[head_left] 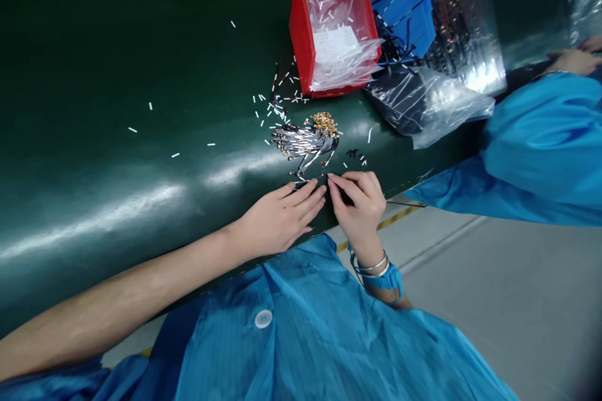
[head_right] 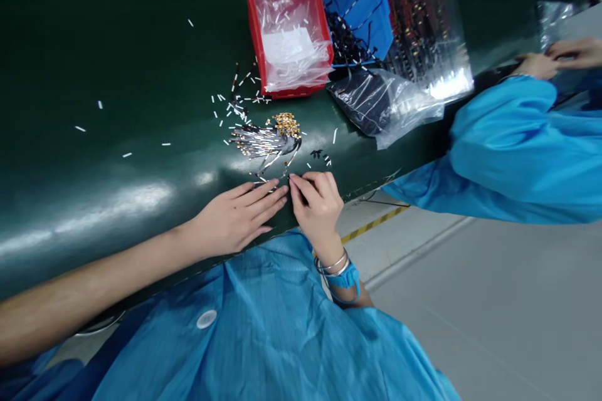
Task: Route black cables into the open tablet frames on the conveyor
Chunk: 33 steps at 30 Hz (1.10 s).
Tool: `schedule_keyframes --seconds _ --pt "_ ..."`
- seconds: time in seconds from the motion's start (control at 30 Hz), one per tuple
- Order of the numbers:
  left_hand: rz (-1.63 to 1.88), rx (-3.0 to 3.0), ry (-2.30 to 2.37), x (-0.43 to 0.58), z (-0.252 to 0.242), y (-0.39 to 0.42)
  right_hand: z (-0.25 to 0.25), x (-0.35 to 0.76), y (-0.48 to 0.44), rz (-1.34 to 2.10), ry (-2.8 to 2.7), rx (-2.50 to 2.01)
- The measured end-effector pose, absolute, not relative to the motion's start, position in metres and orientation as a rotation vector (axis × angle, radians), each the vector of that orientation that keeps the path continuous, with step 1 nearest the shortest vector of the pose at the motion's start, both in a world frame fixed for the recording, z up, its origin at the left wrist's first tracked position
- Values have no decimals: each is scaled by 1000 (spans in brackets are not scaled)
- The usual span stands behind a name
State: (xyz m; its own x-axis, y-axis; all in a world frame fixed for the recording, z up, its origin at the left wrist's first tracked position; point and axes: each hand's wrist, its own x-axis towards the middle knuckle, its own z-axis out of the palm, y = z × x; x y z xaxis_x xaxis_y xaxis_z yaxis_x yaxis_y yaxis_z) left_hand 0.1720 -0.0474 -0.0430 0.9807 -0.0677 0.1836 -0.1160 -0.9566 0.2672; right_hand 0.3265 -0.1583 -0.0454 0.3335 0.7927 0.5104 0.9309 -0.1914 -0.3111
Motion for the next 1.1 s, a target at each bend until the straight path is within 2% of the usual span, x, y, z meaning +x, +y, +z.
schedule_keyframes --seconds 0.2,0.4,0.5,0.63,0.87,1.0,1.1 --pt "262 2861 -143 172 -43 -47 -38 318 -166 -412 -1663 -2207" --pt "222 2852 -144 172 -45 -46 -30 316 -170 -324 -1807 -2329" --pt "273 2846 -155 172 -45 -46 -30 331 -167 -319 -1641 -2236" --pt "397 2851 -174 171 -42 -45 -36 363 -164 -488 -1305 -2218" --pt "531 2802 -62 172 -39 -44 -47 387 -164 -387 -1279 -2243" --pt "643 2531 53 172 -34 -42 -32 370 -160 -237 -1316 -2181" --pt "543 2110 265 172 -24 -41 -16 342 -155 -200 -1406 -1970"
